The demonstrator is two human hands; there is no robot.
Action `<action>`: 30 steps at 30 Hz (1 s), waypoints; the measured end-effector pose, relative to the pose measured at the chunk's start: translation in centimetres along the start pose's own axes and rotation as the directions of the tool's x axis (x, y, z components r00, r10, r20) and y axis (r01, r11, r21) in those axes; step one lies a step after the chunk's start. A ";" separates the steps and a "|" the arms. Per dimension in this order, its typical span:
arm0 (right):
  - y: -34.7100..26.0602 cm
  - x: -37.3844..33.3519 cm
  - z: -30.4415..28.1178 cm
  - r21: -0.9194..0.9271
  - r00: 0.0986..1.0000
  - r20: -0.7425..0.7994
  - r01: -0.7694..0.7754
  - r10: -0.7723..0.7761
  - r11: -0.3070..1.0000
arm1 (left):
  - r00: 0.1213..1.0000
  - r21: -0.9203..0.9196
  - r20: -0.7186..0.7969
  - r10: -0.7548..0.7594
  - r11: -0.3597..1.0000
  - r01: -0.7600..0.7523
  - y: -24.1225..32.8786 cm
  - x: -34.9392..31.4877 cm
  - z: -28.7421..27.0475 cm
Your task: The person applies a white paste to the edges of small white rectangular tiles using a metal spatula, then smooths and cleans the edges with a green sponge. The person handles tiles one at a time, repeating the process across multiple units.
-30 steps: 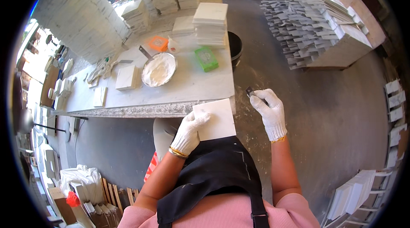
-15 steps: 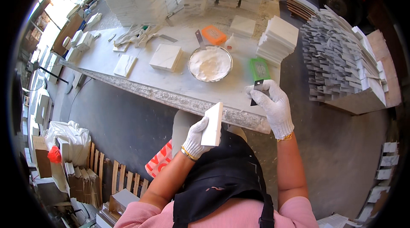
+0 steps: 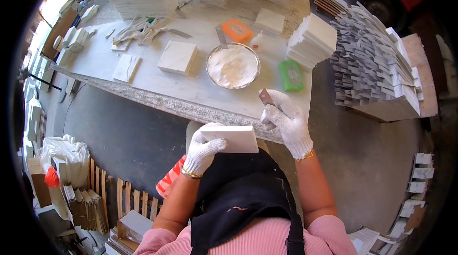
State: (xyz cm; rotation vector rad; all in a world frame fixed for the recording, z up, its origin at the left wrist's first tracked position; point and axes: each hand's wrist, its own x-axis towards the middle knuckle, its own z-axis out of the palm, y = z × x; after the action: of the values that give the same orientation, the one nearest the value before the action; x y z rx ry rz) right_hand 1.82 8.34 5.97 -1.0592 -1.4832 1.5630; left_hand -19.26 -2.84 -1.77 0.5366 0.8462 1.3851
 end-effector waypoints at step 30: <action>-0.4 8.0 0.6 -0.250 0.960 -0.008 0.269 -0.280 0.930 | 0.977 -0.329 -0.119 -0.180 0.935 0.132 -2.6 0.2 0.2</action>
State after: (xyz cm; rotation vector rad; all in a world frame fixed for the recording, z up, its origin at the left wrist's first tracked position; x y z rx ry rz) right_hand -1.93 15.39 5.66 -0.9645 -1.7454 1.1745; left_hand -17.45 -3.00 -3.68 0.1140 0.7440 1.3914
